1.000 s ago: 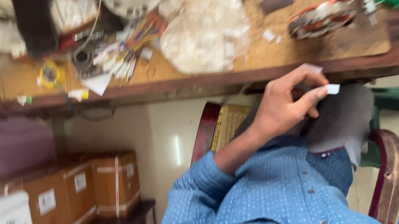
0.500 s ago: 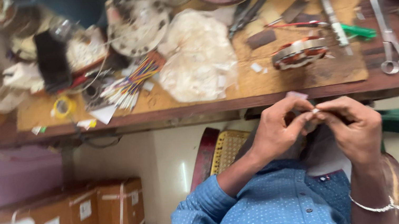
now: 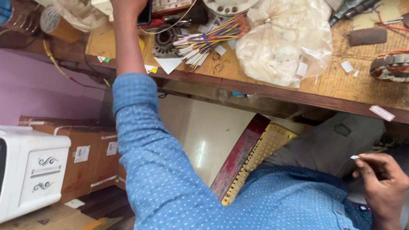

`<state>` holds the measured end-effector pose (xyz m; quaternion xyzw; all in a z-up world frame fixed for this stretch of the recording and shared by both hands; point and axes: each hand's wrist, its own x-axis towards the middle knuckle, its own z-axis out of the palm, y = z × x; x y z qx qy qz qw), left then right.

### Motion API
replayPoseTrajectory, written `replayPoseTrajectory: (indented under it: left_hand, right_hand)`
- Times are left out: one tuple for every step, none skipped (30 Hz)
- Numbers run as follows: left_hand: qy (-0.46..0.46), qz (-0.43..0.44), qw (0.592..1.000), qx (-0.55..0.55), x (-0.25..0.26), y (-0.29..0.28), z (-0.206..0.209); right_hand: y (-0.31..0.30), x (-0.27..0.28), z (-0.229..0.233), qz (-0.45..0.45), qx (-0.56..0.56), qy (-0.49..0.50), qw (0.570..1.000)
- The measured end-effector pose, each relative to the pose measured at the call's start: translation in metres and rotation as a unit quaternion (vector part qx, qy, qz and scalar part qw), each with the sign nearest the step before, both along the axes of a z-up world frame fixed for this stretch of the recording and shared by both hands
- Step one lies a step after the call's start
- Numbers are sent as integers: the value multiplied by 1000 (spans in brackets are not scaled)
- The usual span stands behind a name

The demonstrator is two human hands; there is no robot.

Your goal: The person works on a small cylindrical electrical component, likely a motor stator, by inserting white insulating pieces into slots and using a screwdriver to adjust internal parts. The person also uses scissors to trim small pieces of material and places them into the component.

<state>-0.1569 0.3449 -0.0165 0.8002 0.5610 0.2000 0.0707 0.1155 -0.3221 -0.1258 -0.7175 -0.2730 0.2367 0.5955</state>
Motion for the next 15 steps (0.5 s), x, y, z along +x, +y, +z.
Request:
replayPoseTrajectory:
  left_hand:
    - [45,14,998,-31,9,6,-8]
    - [48,41,998,-6,16,10,-14]
    - [49,67,996,19,22,14,-17]
    - [50,94,993,43,27,16,-19]
    - [49,114,992,17,30,19,-19]
    - [48,133,990,-10,33,21,-16]
    - [49,153,986,-36,35,23,-14]
    - [56,157,985,-46,38,23,-11]
    - [64,161,983,-55,40,24,-6]
    - [71,165,982,-64,42,23,-3]
    - [62,164,983,-57,43,21,-2]
    - [53,163,984,-49,43,19,-2]
    - [43,164,985,-41,41,17,-2]
    - [48,156,986,-43,39,16,-2]
    - [53,148,986,-46,37,16,-4]
  right_hand:
    - [-3,-2,-1,-8,-4,-4,1000]
    - [-5,-3,-2,-16,-8,-8,1000]
    - [-8,-4,-2,-20,-7,-10,1000]
    - [-11,-4,-2,-24,-7,-13,1000]
    - [-13,-4,-2,-26,-6,-14,1000]
    - [-17,-1,-1,-32,-20,-30,999]
    - [-21,2,0,-37,-33,-45,998]
    - [-25,5,0,-43,-47,-60,996]
    - [-28,8,-1,-54,-49,-70,995]
    - [-31,11,-1,-65,-51,-79,993]
    - [-35,15,-2,-73,-54,-89,992]
    - [-38,17,-3,-84,-43,-83,992]
    - [-39,20,-5,-92,-32,-78,992]
    - [-39,20,-7,-101,-21,-73,992]
    - [-39,21,-8,-109,-9,-65,992]
